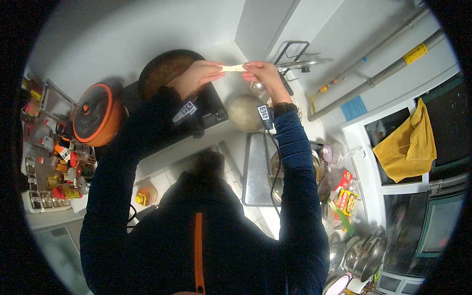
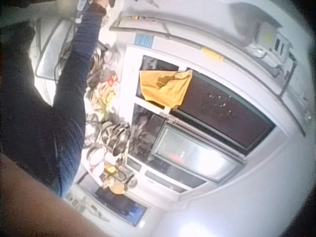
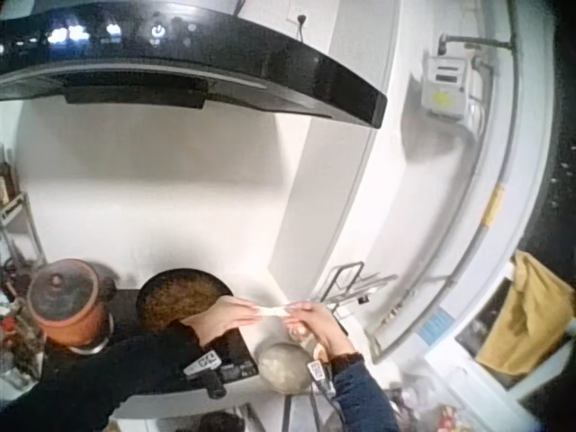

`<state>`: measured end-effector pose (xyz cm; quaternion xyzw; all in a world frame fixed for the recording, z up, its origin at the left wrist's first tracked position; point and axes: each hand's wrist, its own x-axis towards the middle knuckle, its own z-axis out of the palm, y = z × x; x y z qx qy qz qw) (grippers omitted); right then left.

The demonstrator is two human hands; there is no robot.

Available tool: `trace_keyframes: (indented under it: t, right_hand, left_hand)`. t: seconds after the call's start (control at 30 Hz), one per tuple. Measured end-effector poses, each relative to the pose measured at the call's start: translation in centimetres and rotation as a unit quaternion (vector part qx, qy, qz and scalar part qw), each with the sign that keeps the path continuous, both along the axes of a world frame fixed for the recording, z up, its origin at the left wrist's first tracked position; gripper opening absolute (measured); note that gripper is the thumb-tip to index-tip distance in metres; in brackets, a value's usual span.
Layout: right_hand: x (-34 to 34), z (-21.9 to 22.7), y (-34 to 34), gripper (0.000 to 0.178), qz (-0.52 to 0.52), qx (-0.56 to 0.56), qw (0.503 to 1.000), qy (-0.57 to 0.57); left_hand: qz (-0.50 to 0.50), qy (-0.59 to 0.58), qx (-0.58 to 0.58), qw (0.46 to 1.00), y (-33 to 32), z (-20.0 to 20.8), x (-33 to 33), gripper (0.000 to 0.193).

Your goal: The person stirs a simmering stew in a pan on an induction cooktop using a ladle, then adds several flat white noodles from a bowl into the pan one by one. The person continues to stir the mixture while the noodles cook.

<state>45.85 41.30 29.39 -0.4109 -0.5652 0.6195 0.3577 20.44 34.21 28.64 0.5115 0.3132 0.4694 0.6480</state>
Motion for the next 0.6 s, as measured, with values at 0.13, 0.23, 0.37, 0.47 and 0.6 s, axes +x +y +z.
trace_keyframes:
  t: [0.13, 0.23, 0.37, 0.47, 0.6]
  right_hand:
    - [0.5, 0.4, 0.1, 0.024, 0.004, 0.010, 0.999, -0.032]
    - [0.4, 0.4, 0.1, 0.022, 0.001, 0.014, 1.000, -0.027]
    - [-0.3, 0.4, 0.2, 0.020, 0.008, 0.029, 0.999, -0.026]
    - [-1.1, 0.4, 0.3, 0.021, 0.012, 0.035, 0.999, -0.029]
    - [-2.8, 0.4, 0.9, 0.020, 0.025, 0.029, 0.998, -0.040]
  left_hand:
    - [0.010, -0.026, 0.004, 1.000, -1.1, 0.5, -1.4, 0.030]
    - [0.014, -0.004, 0.038, 0.999, -1.2, 0.3, -1.9, 0.030]
    - [0.021, -0.021, 0.021, 0.999, -0.5, -0.2, -3.0, 0.033]
    - [0.060, 0.005, -0.004, 0.998, -0.5, -0.1, -4.0, 0.030]
    - [0.107, 0.037, 0.069, 0.991, -2.5, 0.8, -5.6, 0.026]
